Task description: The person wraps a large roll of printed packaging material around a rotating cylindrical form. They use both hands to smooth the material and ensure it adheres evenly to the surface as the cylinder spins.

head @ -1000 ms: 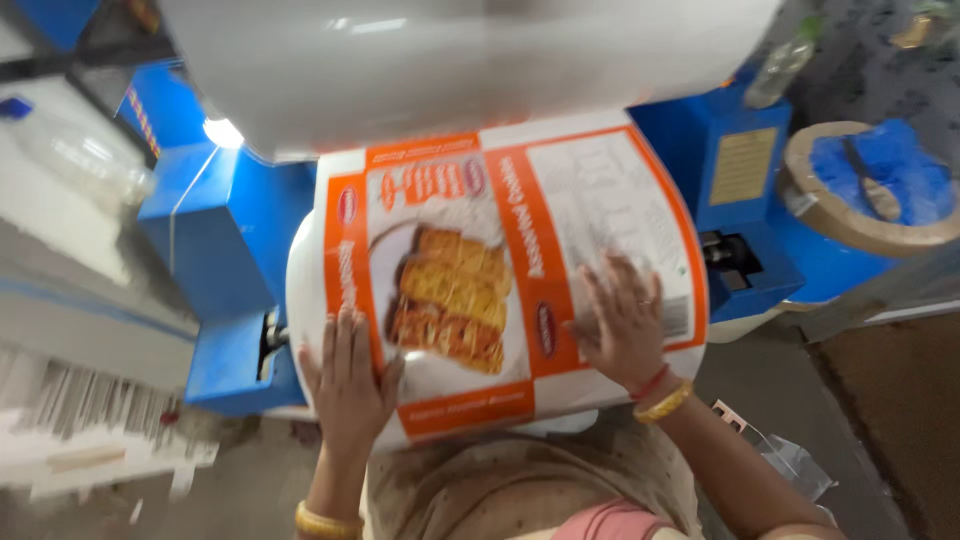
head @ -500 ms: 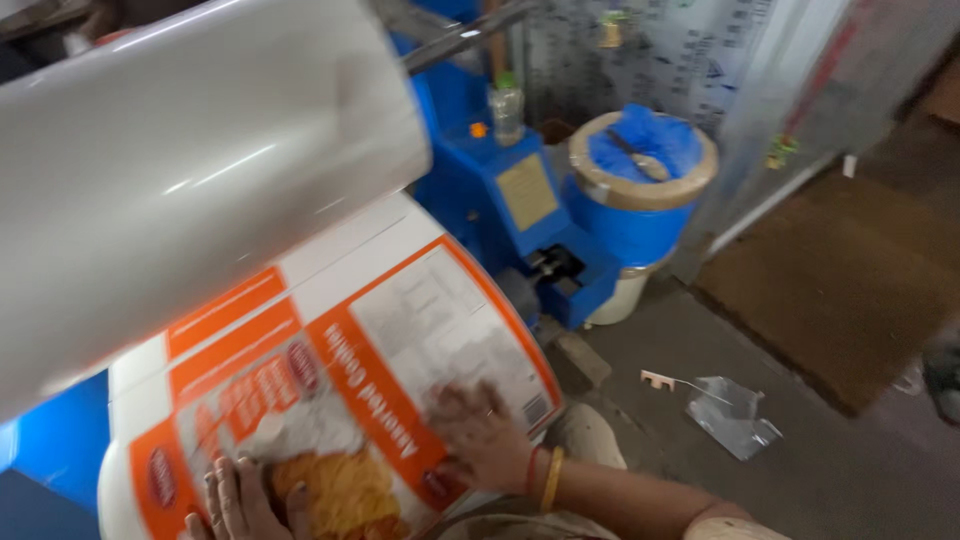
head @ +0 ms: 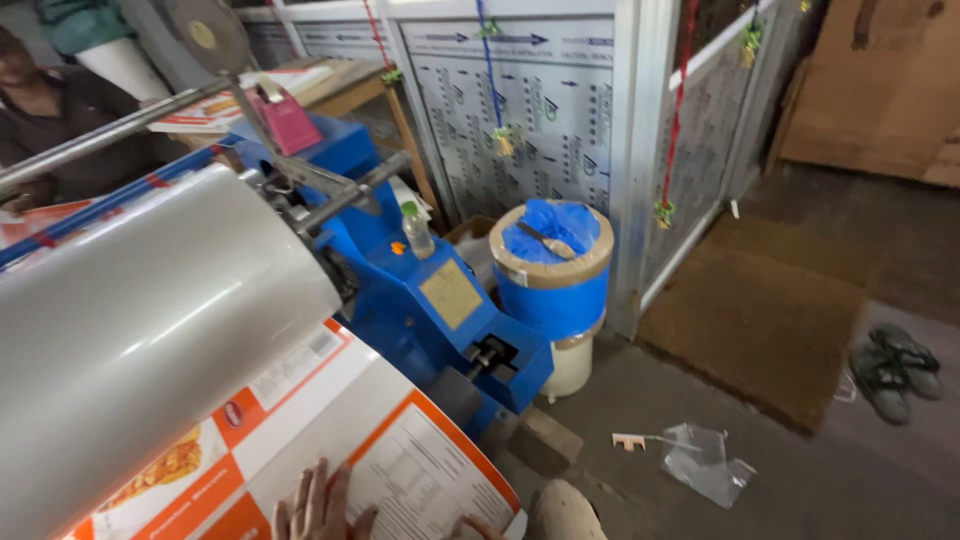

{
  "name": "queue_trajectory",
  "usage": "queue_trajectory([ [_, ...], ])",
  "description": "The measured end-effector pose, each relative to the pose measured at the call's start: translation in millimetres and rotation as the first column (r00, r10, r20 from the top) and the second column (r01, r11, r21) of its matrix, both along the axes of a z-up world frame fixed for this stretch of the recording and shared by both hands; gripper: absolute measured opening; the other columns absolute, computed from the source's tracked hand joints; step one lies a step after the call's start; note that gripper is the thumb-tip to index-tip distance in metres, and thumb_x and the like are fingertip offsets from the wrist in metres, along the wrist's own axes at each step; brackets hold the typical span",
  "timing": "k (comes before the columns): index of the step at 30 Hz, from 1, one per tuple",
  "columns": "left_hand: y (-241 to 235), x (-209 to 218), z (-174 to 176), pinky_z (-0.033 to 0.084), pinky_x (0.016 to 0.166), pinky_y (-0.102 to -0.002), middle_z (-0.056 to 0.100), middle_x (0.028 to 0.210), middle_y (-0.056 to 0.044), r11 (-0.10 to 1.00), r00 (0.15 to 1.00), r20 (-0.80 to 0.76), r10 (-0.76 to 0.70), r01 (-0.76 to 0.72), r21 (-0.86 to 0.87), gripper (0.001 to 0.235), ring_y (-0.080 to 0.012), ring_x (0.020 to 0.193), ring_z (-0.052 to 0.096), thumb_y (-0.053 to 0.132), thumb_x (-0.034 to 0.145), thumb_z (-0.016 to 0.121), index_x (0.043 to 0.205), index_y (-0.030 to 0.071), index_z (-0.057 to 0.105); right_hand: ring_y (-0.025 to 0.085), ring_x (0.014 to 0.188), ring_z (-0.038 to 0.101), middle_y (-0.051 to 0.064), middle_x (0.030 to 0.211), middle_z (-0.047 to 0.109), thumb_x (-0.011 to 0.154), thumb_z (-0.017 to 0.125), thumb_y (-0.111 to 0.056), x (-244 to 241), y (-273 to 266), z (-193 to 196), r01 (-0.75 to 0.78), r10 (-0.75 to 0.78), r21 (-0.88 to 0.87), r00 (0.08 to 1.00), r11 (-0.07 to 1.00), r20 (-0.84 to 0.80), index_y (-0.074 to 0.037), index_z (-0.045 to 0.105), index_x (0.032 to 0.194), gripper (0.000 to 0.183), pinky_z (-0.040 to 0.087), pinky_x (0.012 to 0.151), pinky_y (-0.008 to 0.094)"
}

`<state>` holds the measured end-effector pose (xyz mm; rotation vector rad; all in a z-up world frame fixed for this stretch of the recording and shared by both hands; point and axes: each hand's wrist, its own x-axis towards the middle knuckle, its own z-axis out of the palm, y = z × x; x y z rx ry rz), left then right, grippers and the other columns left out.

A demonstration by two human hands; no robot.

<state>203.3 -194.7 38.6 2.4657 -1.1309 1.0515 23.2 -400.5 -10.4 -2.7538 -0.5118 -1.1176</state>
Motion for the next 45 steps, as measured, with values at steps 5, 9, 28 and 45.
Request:
queue_trajectory([
  [5,54,30,13,0.030,0.125,-0.066,0.059,0.147,-0.011,0.965,0.959,-0.122,0.257,-0.262,-0.025,0.074,-0.0350,0.139,0.055,0.068,0.071,0.067,0.131,0.024,0.067,0.022,0.155,0.037,0.002,0.166,0.043,0.105,0.053,-0.027,6,-3,5,-0.004,0.007,-0.057,0.999,0.998,0.054,-0.026,0.056,0.149,0.044,0.024,0.123,0.059],
  [9,131,34,17,0.025,0.126,-0.069,0.064,0.144,-0.015,0.903,0.926,-0.083,0.368,-0.377,-0.205,0.075,-0.0356,0.136,0.059,0.065,0.073,0.067,0.136,0.023,0.062,0.023,0.156,0.035,0.003,0.166,0.042,0.103,0.052,-0.028,-6,-8,17,-0.007,0.003,-0.171,1.000,0.985,-0.020,-0.025,0.055,0.149,0.047,0.022,0.122,0.059],
  [28,154,-121,-60,0.030,0.113,-0.064,0.049,0.146,-0.021,0.984,0.997,0.048,0.066,-0.057,-0.171,0.066,-0.0429,0.136,0.046,0.052,0.092,0.057,0.139,0.005,0.054,0.037,0.155,0.023,0.018,0.168,0.026,0.102,0.053,-0.054,30,32,138,-0.019,0.018,-0.005,0.988,1.000,-0.154,-0.010,0.034,0.161,0.076,0.012,0.122,0.060],
  [45,99,-95,105,0.017,0.126,-0.054,0.037,0.161,-0.008,0.944,0.726,-0.604,0.328,-0.236,0.229,0.071,-0.0237,0.137,0.044,0.049,0.096,0.059,0.156,0.020,0.034,0.033,0.140,0.039,0.012,0.151,0.046,0.093,0.060,-0.047,-5,-15,90,-0.022,0.023,0.005,0.993,1.000,-0.115,-0.016,0.053,0.143,0.059,0.018,0.122,0.060],
])
